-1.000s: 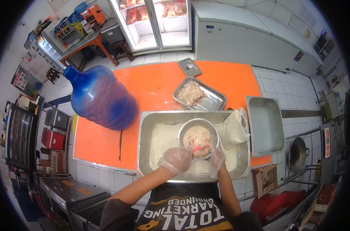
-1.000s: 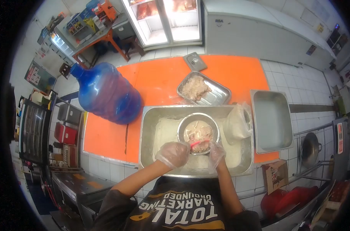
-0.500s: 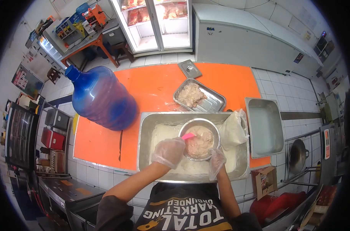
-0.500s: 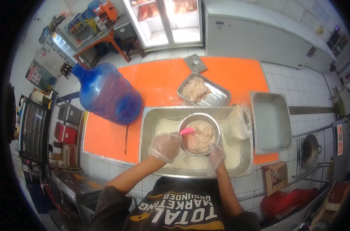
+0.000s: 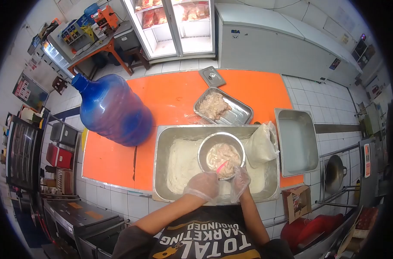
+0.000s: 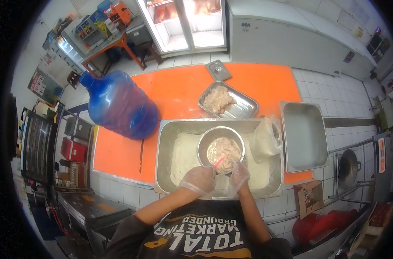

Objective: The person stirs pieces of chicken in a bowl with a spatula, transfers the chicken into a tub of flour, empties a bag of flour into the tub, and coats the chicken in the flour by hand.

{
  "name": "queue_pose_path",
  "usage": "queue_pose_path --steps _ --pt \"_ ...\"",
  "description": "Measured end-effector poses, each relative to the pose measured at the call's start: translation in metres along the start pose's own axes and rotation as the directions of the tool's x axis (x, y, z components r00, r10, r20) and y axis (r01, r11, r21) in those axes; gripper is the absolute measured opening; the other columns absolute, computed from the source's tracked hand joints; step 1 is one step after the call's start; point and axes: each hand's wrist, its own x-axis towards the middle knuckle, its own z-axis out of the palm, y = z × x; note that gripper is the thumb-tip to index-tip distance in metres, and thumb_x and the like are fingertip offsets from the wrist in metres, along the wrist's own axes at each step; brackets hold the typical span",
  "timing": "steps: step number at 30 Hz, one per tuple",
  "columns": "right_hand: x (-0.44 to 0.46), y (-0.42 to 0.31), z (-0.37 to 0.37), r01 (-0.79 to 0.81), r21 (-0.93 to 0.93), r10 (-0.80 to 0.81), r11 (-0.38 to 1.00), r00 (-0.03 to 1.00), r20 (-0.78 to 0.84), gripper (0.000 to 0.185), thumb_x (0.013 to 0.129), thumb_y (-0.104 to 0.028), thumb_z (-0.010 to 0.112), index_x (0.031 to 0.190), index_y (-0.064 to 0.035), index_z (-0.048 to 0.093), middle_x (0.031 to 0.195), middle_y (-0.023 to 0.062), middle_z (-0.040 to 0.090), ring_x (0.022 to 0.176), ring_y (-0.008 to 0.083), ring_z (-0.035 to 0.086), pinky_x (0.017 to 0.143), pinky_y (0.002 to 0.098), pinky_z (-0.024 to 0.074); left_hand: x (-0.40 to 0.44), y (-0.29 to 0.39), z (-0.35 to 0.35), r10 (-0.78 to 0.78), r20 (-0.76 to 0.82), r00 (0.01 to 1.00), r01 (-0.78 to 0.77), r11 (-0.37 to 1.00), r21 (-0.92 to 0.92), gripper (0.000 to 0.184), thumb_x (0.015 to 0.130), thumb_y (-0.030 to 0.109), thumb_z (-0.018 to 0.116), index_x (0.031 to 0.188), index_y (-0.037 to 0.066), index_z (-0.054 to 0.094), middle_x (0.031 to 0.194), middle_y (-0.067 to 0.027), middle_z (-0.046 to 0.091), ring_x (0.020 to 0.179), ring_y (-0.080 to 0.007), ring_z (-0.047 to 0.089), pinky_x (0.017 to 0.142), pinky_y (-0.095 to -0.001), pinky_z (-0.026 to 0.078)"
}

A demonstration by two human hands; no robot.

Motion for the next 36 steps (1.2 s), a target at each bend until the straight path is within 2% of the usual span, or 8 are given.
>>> queue_pose_path --steps 4,7,11,19,23,28,31,36 --pt "0.004 0.003 0.002 0.109 -0.010 -0.108 0.994 0.991 0.084 0.039 0.095 -0.017 0.049 0.131 -0.0020 0.042 0.113 0.0098 0.057 0.096 0.0208 0.061 0.076 0.0353 0.0568 -0.006 0.006 -0.003 -0.021 0.034 0.999 0.022 1.000 -0.008 0.023 0.084 0.016 0.049 0.082 0.000 0.065 0.078 -0.0257 0.065 0.077 -0.0379 0.067 0.070 -0.0461 0.053" --pt "0.002 -0.002 0.003 -0.193 0.179 0.177 0.965 0.979 0.103 0.041 0.095 -0.017 0.051 0.132 -0.0018 0.041 0.115 0.0107 0.057 0.100 0.0230 0.061 0.078 0.0390 0.0577 -0.003 -0.006 0.004 0.022 -0.003 1.000 -0.022 0.999 -0.043 0.024 0.084 0.018 0.051 0.083 0.000 0.066 0.078 -0.0249 0.065 0.076 -0.0377 0.066 0.071 -0.0451 0.052" --pt "0.005 0.010 0.003 -0.146 0.196 0.139 0.970 0.989 0.048 0.032 0.098 -0.020 0.045 0.113 0.0047 0.057 0.106 0.0161 0.063 0.095 0.0241 0.059 0.085 0.0354 0.0463 0.017 -0.033 -0.003 0.154 0.023 0.988 -0.153 0.987 -0.051 0.027 0.085 0.022 0.052 0.083 0.000 0.068 0.078 -0.0235 0.066 0.077 -0.0378 0.065 0.071 -0.0441 0.052" --pt "0.012 0.020 -0.014 -0.037 0.181 0.020 0.983 0.995 0.095 0.031 0.099 -0.019 0.045 0.116 0.0041 0.057 0.112 0.0137 0.060 0.102 0.0210 0.056 0.088 0.0330 0.0447 0.046 -0.070 -0.003 0.138 0.277 0.951 0.071 0.773 -0.630 0.027 0.082 0.027 0.063 0.072 0.003 0.064 0.063 -0.0013 0.055 0.059 -0.0115 0.050 0.058 -0.0289 0.040" --pt "0.013 0.005 -0.012 -0.156 0.233 0.140 0.960 0.987 0.083 0.030 0.098 -0.019 0.047 0.116 0.0028 0.058 0.109 0.0120 0.061 0.099 0.0206 0.057 0.089 0.0312 0.0447 0.050 -0.075 -0.002 0.218 0.170 0.961 -0.091 0.830 -0.550 0.023 0.082 0.026 0.064 0.073 0.005 0.065 0.062 0.0021 0.053 0.058 -0.0081 0.046 0.054 -0.0262 0.035" --pt "0.012 -0.026 -0.013 -0.239 0.142 0.231 0.961 0.970 0.069 0.029 0.096 -0.019 0.050 0.116 0.0005 0.059 0.106 0.0094 0.062 0.096 0.0195 0.059 0.088 0.0292 0.0463 0.042 -0.073 -0.020 0.085 0.194 0.977 0.059 0.771 -0.634 0.020 0.084 0.022 0.064 0.073 0.005 0.063 0.062 0.0022 0.052 0.057 -0.0080 0.046 0.053 -0.0263 0.036" --pt "0.009 -0.058 -0.009 -0.265 0.360 0.251 0.894 0.964 0.087 0.036 0.092 -0.025 0.058 0.120 -0.0025 0.056 0.109 0.0073 0.061 0.095 0.0194 0.061 0.078 0.0350 0.0542 0.039 -0.085 -0.016 0.075 0.189 0.979 0.065 0.764 -0.642 0.018 0.084 0.022 0.064 0.075 0.005 0.064 0.063 0.0023 0.053 0.059 -0.0079 0.047 0.054 -0.0263 0.037" --pt "0.011 -0.044 -0.024 -0.248 0.295 0.229 0.923 0.968 0.098 0.027 0.096 -0.015 0.046 0.115 -0.0022 0.059 0.106 0.0118 0.063 0.096 0.0220 0.062 0.081 0.0331 0.0512 0.024 -0.109 -0.025 0.053 0.251 0.966 0.115 0.786 -0.608 0.019 0.085 0.022 0.063 0.076 0.005 0.064 0.065 0.0022 0.054 0.061 -0.0083 0.048 0.055 -0.0269 0.039"
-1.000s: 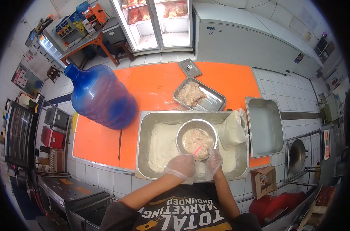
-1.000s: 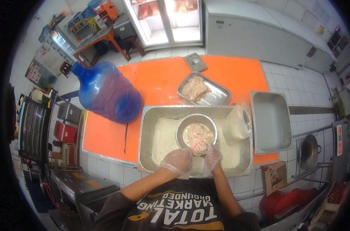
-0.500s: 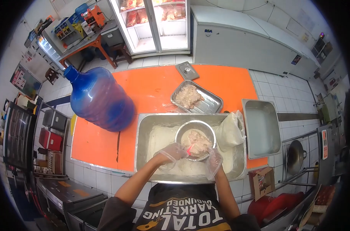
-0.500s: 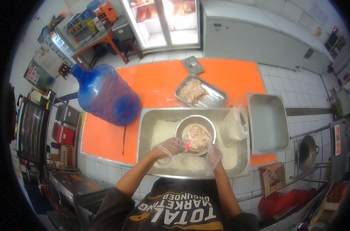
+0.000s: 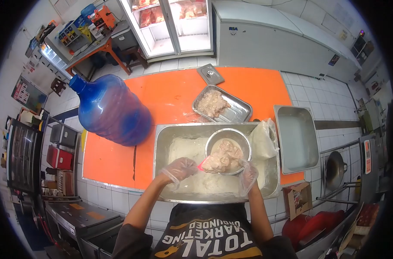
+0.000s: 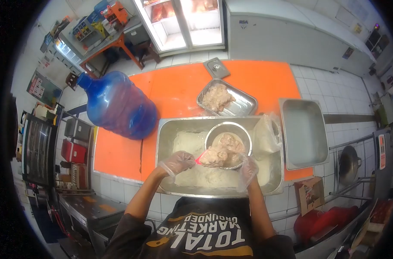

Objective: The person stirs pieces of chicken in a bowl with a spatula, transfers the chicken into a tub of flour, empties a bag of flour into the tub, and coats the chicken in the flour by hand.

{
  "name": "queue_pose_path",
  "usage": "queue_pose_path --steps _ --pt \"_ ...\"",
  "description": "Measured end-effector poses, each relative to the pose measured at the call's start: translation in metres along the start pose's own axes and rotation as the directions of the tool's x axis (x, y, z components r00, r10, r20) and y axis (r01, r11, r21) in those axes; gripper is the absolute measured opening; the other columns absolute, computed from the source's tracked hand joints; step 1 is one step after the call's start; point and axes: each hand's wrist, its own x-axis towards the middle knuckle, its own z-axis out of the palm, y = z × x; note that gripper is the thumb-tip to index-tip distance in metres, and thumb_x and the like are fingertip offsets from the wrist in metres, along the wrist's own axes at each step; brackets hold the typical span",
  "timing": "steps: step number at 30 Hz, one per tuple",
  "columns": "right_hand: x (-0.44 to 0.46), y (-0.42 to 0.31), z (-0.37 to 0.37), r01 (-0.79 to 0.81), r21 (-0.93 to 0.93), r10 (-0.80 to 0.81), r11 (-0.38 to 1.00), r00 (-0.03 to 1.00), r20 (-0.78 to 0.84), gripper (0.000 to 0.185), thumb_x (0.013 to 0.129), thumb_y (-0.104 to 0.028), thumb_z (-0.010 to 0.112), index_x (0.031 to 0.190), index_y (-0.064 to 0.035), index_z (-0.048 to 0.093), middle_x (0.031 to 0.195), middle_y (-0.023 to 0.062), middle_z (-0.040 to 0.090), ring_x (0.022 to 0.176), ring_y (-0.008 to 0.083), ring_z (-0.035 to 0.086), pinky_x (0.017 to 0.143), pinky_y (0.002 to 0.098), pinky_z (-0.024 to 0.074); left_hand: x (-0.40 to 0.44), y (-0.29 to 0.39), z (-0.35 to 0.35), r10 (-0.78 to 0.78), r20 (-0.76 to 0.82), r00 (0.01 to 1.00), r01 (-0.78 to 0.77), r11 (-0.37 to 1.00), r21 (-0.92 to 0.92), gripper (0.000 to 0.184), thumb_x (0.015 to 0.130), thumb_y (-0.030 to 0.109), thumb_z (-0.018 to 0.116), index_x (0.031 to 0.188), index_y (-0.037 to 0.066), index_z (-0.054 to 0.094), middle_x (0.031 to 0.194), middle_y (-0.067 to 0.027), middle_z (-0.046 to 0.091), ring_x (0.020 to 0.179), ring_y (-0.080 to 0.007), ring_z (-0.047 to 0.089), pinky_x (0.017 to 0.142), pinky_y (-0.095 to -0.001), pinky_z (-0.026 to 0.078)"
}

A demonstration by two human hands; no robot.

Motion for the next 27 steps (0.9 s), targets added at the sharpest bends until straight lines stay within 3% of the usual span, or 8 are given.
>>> queue_pose_path --steps 1,4,8,10,13,19,21,27 --pt "0.014 0.025 -0.019 -0.009 0.005 0.009 1.000 1.000 -0.007 0.027 0.096 -0.015 0.046 0.115 -0.0022 0.059 0.106 0.0118 0.063 0.096 0.0220 0.062 0.081 0.0331 0.0512 -0.005 -0.007 -0.004 0.034 0.004 0.999 -0.034 0.999 0.036 0.020 0.086 0.022 0.062 0.076 0.005 0.064 0.065 0.0024 0.055 0.061 -0.0084 0.049 0.056 -0.0270 0.040" --pt "0.036 0.074 -0.053 0.337 -0.551 -0.363 0.763 0.929 0.066 0.028 0.092 -0.010 0.045 0.114 -0.0027 0.060 0.104 0.0142 0.063 0.093 0.0276 0.062 0.081 0.0354 0.0499 -0.029 -0.005 -0.015 -0.036 0.021 0.999 0.032 0.988 0.148 0.020 0.086 0.022 0.062 0.077 0.005 0.064 0.064 0.0003 0.054 0.061 -0.0089 0.048 0.057 -0.0276 0.041" --pt "0.048 0.091 -0.062 0.290 -0.450 -0.355 0.845 0.932 -0.067 0.029 0.088 -0.007 0.045 0.113 -0.0031 0.060 0.099 0.0159 0.063 0.092 0.0328 0.060 0.080 0.0381 0.0486 -0.044 0.000 -0.006 -0.128 -0.026 0.991 0.130 0.942 0.310 0.020 0.086 0.024 0.062 0.080 0.005 0.066 0.066 -0.0065 0.060 0.061 -0.0151 0.055 0.060 -0.0318 0.044" --pt "0.052 0.094 -0.069 0.296 -0.427 -0.365 0.855 0.927 -0.088 0.029 0.088 -0.007 0.045 0.112 -0.0030 0.060 0.098 0.0160 0.063 0.092 0.0331 0.060 0.080 0.0384 0.0485 -0.043 -0.002 0.012 0.057 -0.156 0.986 0.048 0.800 0.599 0.019 0.086 0.022 0.059 0.082 0.005 0.067 0.072 -0.0160 0.065 0.067 -0.0251 0.063 0.063 -0.0371 0.048" --pt "0.051 0.097 -0.078 0.233 -0.353 -0.266 0.906 0.963 -0.047 0.030 0.095 -0.024 0.054 0.118 -0.0041 0.056 0.111 0.0073 0.058 0.096 0.0190 0.060 0.078 0.0355 0.0551 -0.042 0.008 0.032 0.026 -0.239 0.971 0.176 0.602 0.779 0.015 0.085 0.018 0.057 0.083 0.006 0.066 0.076 -0.0185 0.066 0.069 -0.0322 0.065 0.062 -0.0414 0.051" --pt "0.029 0.065 -0.054 0.273 -0.232 -0.301 0.934 0.949 -0.094 0.029 0.095 -0.025 0.053 0.115 -0.0047 0.054 0.110 0.0069 0.056 0.096 0.0198 0.059 0.076 0.0354 0.0559 -0.065 0.005 0.030 0.255 -0.218 0.942 0.053 0.529 0.847 0.019 0.087 0.017 0.049 0.078 0.005 0.061 0.067 -0.0166 0.063 0.057 -0.0352 0.062 0.052 -0.0455 0.049" --pt "0.015 0.036 -0.037 0.225 -0.308 -0.281 0.924 0.948 -0.149 0.020 0.092 -0.005 0.047 0.108 0.0005 0.060 0.101 0.0127 0.061 0.092 0.0233 0.059 0.082 0.0329 0.0470 -0.074 0.016 0.022 0.298 -0.258 0.919 0.047 0.567 0.823 0.018 0.086 0.017 0.051 0.077 0.005 0.060 0.065 -0.0163 0.062 0.055 -0.0348 0.061 0.051 -0.0454 0.048" --pt "0.025 0.048 -0.047 0.291 -0.437 -0.338 0.851 0.940 -0.034 0.022 0.093 -0.019 0.052 0.105 -0.0020 0.058 0.097 0.0085 0.058 0.088 0.0196 0.059 0.072 0.0342 0.0535 -0.066 0.061 0.011 0.351 -0.317 0.881 -0.032 0.713 0.701 0.019 0.087 0.023 0.057 0.090 0.005 0.062 0.066 -0.0166 0.061 0.062 -0.0353 0.061 0.056 -0.0456 0.047"
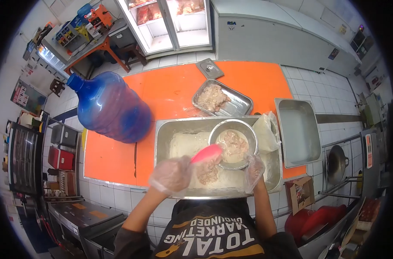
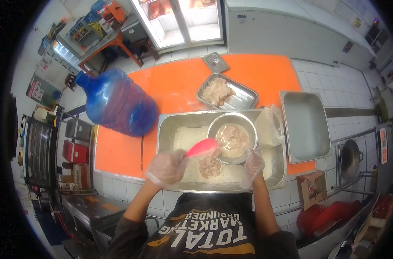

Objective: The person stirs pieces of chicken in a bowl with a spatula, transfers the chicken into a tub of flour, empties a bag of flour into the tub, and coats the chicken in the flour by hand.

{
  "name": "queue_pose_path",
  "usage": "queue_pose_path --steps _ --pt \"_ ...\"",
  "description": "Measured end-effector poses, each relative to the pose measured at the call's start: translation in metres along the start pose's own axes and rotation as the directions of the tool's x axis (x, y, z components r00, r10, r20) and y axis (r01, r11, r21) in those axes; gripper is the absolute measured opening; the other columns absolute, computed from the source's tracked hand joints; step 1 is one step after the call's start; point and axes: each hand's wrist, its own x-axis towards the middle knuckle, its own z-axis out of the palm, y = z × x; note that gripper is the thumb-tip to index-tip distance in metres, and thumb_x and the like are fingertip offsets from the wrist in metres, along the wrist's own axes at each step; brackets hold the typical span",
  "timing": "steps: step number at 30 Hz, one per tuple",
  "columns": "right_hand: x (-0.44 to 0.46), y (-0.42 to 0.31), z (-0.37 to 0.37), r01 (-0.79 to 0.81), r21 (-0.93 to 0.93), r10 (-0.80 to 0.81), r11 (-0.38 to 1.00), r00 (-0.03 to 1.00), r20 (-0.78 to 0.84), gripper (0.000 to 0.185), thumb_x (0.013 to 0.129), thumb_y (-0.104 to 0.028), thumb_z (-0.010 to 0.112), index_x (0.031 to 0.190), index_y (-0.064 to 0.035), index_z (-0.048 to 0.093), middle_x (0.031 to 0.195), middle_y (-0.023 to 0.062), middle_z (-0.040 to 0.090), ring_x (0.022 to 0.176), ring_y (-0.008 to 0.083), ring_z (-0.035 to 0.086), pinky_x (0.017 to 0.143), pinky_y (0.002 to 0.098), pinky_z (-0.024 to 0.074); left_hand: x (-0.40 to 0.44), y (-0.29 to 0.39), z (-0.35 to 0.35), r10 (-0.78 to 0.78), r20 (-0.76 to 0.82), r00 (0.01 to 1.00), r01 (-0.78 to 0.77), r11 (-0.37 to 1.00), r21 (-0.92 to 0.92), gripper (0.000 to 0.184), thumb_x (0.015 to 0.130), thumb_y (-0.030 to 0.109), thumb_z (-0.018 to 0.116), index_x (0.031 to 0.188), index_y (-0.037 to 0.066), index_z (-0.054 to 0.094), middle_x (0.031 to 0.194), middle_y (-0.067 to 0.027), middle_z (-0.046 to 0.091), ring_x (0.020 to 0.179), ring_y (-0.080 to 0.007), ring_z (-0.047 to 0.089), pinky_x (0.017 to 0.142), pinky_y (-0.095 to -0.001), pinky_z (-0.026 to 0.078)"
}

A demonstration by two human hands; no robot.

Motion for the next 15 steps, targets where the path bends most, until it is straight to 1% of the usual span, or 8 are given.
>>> queue_pose_path --steps 4,6,7,9,10,12,13,15 --pt "-0.007 -0.029 0.011 0.001 0.045 -0.004 0.999 0.997 0.077 0.026 0.092 -0.023 0.056 0.106 -0.0021 0.060 0.097 0.0065 0.060 0.088 0.0170 0.060 0.069 0.0344 0.0555 0.051 0.037 0.012 -0.025 -0.048 0.999 0.031 0.992 0.126 0.024 0.088 0.019 0.052 0.103 0.002 0.058 0.071 -0.0157 0.064 0.065 -0.0342 0.064 0.057 -0.0448 0.050" --pt "-0.010 -0.044 0.015 0.105 -0.009 -0.103 0.994 0.988 0.115 0.028 0.091 -0.022 0.058 0.111 -0.0023 0.060 0.098 0.0063 0.062 0.088 0.0163 0.060 0.071 0.0327 0.0550 0.070 0.044 0.024 -0.019 0.159 0.987 -0.028 0.958 0.285 0.031 0.087 0.014 0.049 0.114 0.000 0.054 0.078 -0.0151 0.066 0.068 -0.0322 0.066 0.057 -0.0434 0.052" --pt "-0.011 -0.059 0.018 0.142 -0.025 -0.138 0.990 0.982 0.126 0.029 0.090 -0.021 0.059 0.112 -0.0023 0.060 0.098 0.0062 0.062 0.088 0.0161 0.061 0.072 0.0322 0.0548 0.070 0.042 0.029 -0.015 0.152 0.988 -0.030 0.958 0.286 0.031 0.087 0.014 0.049 0.114 0.000 0.054 0.078 -0.0151 0.066 0.068 -0.0322 0.066 0.057 -0.0434 0.052" --pt "-0.016 -0.081 0.027 -0.021 0.221 0.003 0.975 0.997 0.082 0.030 0.091 -0.021 0.060 0.115 -0.0029 0.060 0.098 0.0052 0.063 0.087 0.0147 0.060 0.073 0.0298 0.0537 0.064 0.043 0.037 0.217 0.172 0.961 -0.256 0.931 0.259 0.040 0.085 0.013 0.050 0.122 -0.001 0.052 0.082 -0.0148 0.066 0.069 -0.0298 0.067 0.056 -0.0420 0.052" --pt "-0.016 -0.080 0.026 -0.024 0.221 0.008 0.975 0.997 0.072 0.030 0.091 -0.021 0.060 0.115 -0.0029 0.060 0.098 0.0052 0.063 0.087 0.0147 0.060 0.073 0.0298 0.0537 0.060 0.042 0.037 0.225 0.179 0.958 -0.266 0.929 0.257 0.040 0.085 0.013 0.050 0.122 -0.001 0.052 0.082 -0.0148 0.066 0.069 -0.0298 0.067 0.056 -0.0420 0.052" --pt "-0.017 -0.077 0.024 -0.168 0.285 0.135 0.944 0.982 0.133 0.028 0.093 -0.020 0.058 0.116 -0.0029 0.060 0.099 0.0045 0.063 0.087 0.0133 0.060 0.074 0.0279 0.0528 0.050 0.041 0.031 0.284 0.290 0.914 -0.366 0.885 0.288 0.045 0.086 0.013 0.049 0.128 0.000 0.049 0.084 -0.0140 0.067 0.070 -0.0289 0.067 0.057 -0.0410 0.053" --pt "-0.018 -0.079 0.023 -0.169 0.286 0.137 0.943 0.982 0.128 0.028 0.093 -0.020 0.058 0.116 -0.0029 0.060 0.099 0.0045 0.063 0.087 0.0133 0.060 0.074 0.0279 0.0528 0.045 0.041 0.025 0.288 0.293 0.912 -0.371 0.883 0.287 0.045 0.086 0.013 0.049 0.128 0.000 0.049 0.084 -0.0140 0.067 0.070 -0.0289 0.067 0.057 -0.0410 0.053" --pt "-0.021 -0.089 0.022 -0.036 0.272 0.001 0.962 0.992 0.128 0.027 0.095 -0.020 0.057 0.115 -0.0029 0.060 0.102 0.0042 0.062 0.087 0.0135 0.060 0.073 0.0287 0.0531 0.038 0.041 0.013 0.286 0.405 0.869 -0.424 0.851 0.309 0.046 0.085 0.012 0.050 0.130 0.001 0.048 0.088 -0.0145 0.067 0.071 -0.0289 0.067 0.058 -0.0410 0.053"
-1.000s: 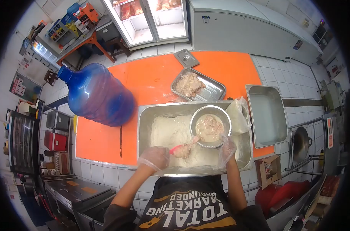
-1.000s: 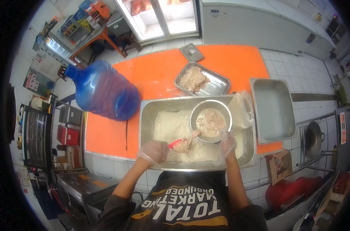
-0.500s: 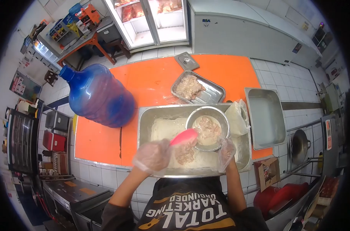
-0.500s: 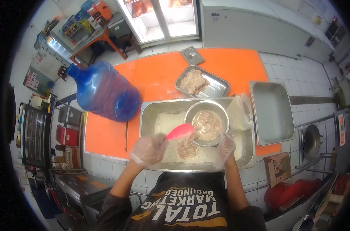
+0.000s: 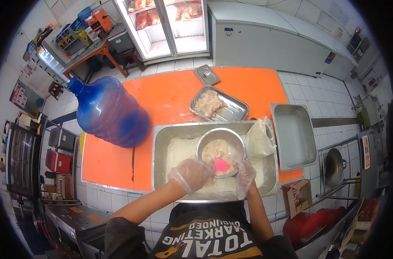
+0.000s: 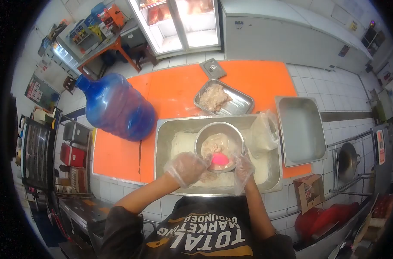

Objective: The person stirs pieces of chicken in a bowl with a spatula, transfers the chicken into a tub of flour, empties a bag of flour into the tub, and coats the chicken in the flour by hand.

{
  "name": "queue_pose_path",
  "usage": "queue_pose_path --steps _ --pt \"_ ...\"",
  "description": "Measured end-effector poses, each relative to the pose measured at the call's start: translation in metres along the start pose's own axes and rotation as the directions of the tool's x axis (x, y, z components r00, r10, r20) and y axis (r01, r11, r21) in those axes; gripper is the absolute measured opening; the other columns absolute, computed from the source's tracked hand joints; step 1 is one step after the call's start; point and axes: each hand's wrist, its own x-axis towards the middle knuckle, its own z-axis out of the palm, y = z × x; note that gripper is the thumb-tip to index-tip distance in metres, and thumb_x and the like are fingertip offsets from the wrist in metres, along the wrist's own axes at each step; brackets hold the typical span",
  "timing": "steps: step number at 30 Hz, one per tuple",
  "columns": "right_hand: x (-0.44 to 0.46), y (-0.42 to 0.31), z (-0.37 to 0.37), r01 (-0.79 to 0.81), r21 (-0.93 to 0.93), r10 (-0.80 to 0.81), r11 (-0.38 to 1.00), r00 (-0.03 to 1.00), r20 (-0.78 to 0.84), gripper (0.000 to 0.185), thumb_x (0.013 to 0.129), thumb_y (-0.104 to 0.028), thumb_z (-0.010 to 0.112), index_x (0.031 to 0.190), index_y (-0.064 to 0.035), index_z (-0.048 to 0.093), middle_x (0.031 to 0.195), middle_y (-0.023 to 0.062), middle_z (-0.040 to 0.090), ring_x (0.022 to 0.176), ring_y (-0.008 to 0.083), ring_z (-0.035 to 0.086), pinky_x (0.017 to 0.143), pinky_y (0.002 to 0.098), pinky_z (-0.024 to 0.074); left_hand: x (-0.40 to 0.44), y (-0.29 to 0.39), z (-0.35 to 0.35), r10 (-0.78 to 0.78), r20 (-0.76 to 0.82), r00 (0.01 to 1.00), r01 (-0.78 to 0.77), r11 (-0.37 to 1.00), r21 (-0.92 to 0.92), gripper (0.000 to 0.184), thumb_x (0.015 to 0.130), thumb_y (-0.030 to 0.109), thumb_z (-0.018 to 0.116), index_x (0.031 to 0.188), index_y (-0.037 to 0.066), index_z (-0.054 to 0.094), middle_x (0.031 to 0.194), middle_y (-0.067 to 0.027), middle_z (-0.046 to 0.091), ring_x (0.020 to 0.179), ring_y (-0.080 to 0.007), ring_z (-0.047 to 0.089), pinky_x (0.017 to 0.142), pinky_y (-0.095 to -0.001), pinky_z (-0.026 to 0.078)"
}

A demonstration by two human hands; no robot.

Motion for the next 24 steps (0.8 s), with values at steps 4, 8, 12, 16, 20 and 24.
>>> queue_pose_path --steps 4,8,12,16,20,24 --pt "-0.007 -0.029 0.012 -0.128 0.142 0.127 0.982 0.992 0.014 0.026 0.096 -0.019 0.055 0.115 -0.0020 0.060 0.104 0.0056 0.062 0.089 0.0144 0.061 0.074 0.0288 0.0532 -0.012 -0.007 -0.016 0.003 0.063 0.998 -0.004 1.000 0.007 0.047 0.085 0.011 0.050 0.131 0.001 0.047 0.089 -0.0150 0.066 0.072 -0.0289 0.067 0.060 -0.0420 0.053" --pt "-0.005 -0.032 0.014 -0.005 0.032 0.004 0.999 1.000 0.019 0.027 0.094 -0.018 0.056 0.115 -0.0007 0.059 0.103 0.0062 0.062 0.090 0.0131 0.059 0.075 0.0276 0.0513 -0.005 -0.019 -0.028 -0.194 -0.045 0.980 0.192 0.981 -0.031 0.043 0.086 0.015 0.050 0.127 0.001 0.049 0.087 -0.0152 0.066 0.073 -0.0300 0.067 0.061 -0.0428 0.053" --pt "-0.002 -0.007 0.007 0.039 -0.081 -0.040 0.996 0.999 -0.003 0.028 0.092 -0.017 0.058 0.115 -0.0007 0.059 0.102 0.0051 0.062 0.090 0.0122 0.058 0.076 0.0271 0.0502 0.017 -0.022 0.005 -0.337 -0.171 0.926 0.305 0.933 -0.192 0.030 0.087 0.021 0.052 0.110 0.001 0.055 0.078 -0.0173 0.065 0.071 -0.0325 0.066 0.062 -0.0442 0.052" --pt "0.004 0.024 -0.004 -0.138 -0.063 0.142 0.988 0.988 0.064 0.050 0.096 -0.015 0.050 0.140 -0.0017 0.030 0.109 0.0080 0.057 0.093 0.0149 0.057 0.080 0.0268 0.0484 0.013 -0.001 0.014 -0.411 -0.066 0.909 0.371 0.872 -0.319 0.023 0.089 0.023 0.051 0.098 0.003 0.059 0.074 -0.0181 0.065 0.071 -0.0340 0.066 0.064 -0.0452 0.052" --pt "-0.002 0.047 -0.006 -0.103 0.095 0.103 0.990 0.995 0.001 0.030 0.094 -0.021 0.057 0.117 -0.0023 0.057 0.105 0.0049 0.059 0.090 0.0129 0.058 0.077 0.0290 0.0525 0.006 0.014 0.025 -0.306 -0.072 0.949 0.254 0.881 -0.399 0.021 0.087 0.020 0.052 0.089 0.003 0.064 0.076 -0.0204 0.066 0.074 -0.0352 0.067 0.066 -0.0447 0.053" --pt "-0.007 -0.013 0.023 -0.110 0.311 0.116 0.944 0.993 0.001 0.033 0.095 -0.026 0.056 0.119 -0.0028 0.055 0.106 0.0042 0.058 0.092 0.0144 0.059 0.078 0.0311 0.0537 0.008 0.030 0.024 -0.338 -0.109 0.935 0.251 0.846 -0.471 0.020 0.084 0.016 0.052 0.086 0.001 0.065 0.077 -0.0219 0.066 0.075 -0.0357 0.067 0.067 -0.0450 0.054"
